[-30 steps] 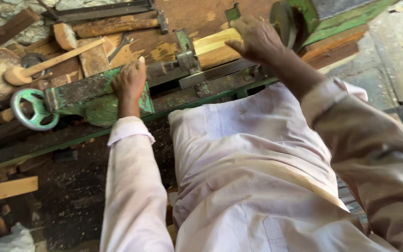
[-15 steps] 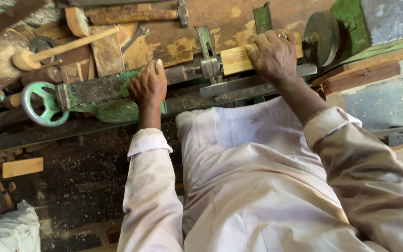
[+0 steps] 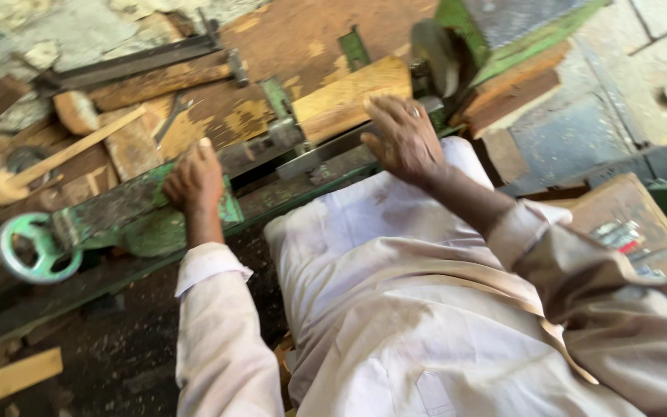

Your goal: The person shapes a cylindrical piece of wood on a lathe, using a metal tool held with both hands to carve the rotating wood and then checking the surface.

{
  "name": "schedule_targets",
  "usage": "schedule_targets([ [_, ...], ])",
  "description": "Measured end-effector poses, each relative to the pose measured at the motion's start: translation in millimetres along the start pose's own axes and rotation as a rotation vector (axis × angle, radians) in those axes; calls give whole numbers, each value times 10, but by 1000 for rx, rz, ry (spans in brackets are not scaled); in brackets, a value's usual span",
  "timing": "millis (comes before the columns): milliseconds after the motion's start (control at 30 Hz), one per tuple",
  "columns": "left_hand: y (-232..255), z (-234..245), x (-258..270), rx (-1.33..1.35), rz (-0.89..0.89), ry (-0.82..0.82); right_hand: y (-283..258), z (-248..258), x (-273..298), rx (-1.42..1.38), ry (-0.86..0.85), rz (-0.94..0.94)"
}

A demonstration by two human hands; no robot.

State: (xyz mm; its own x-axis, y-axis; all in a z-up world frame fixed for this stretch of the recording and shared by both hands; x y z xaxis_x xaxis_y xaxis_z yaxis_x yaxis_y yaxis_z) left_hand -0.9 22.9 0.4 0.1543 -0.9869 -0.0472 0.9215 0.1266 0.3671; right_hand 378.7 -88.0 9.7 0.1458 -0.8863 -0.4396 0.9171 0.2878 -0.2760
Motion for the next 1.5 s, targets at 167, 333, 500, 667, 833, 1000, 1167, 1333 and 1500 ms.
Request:
schedule_targets([
  [167, -157, -89, -70, -5, -45, 11, 388, 331, 913, -173, -48, -422],
  [333, -137, -59, -33, -6, -135, 39, 1224, 591, 1511, 16, -63, -719],
  [500, -139, -19, 368, -76, -193, 17, 1454, 860, 1380, 215, 133, -524],
  [667, -231, -13, 833, 38, -407, 208, 1480, 1080, 632, 392, 277, -166],
  [833, -238, 20, 839, 25, -361, 188, 1333, 1172, 132, 386, 139, -109],
  [1000, -151, -17, 902, 118, -289, 155, 806, 1600, 255, -67, -144, -166],
  [1167, -127, -98, 888, 129, -325, 227, -272, 2416, 962, -1110, -838, 436],
  [1333, -167, -154, 873, 147, -323, 240, -257, 2101, 1163, -1345, -833, 440],
  [1500, -243, -135, 818, 227, -259, 181, 1056, 725, 1348, -859, -197, -699],
])
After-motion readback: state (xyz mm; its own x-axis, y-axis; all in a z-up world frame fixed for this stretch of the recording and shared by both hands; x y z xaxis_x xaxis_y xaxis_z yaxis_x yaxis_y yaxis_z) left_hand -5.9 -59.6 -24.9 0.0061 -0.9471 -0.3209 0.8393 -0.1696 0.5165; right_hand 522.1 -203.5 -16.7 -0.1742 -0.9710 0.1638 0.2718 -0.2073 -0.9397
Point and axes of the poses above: each hand's wrist, its own x-axis away from the middle knuckle, its own z-axis out of the back of the hand, y = z × x, the point moved 1 cm from there along -x, towards the middle knuckle, and after that the axes turned 12 degrees about x, right-handed, at the moved point
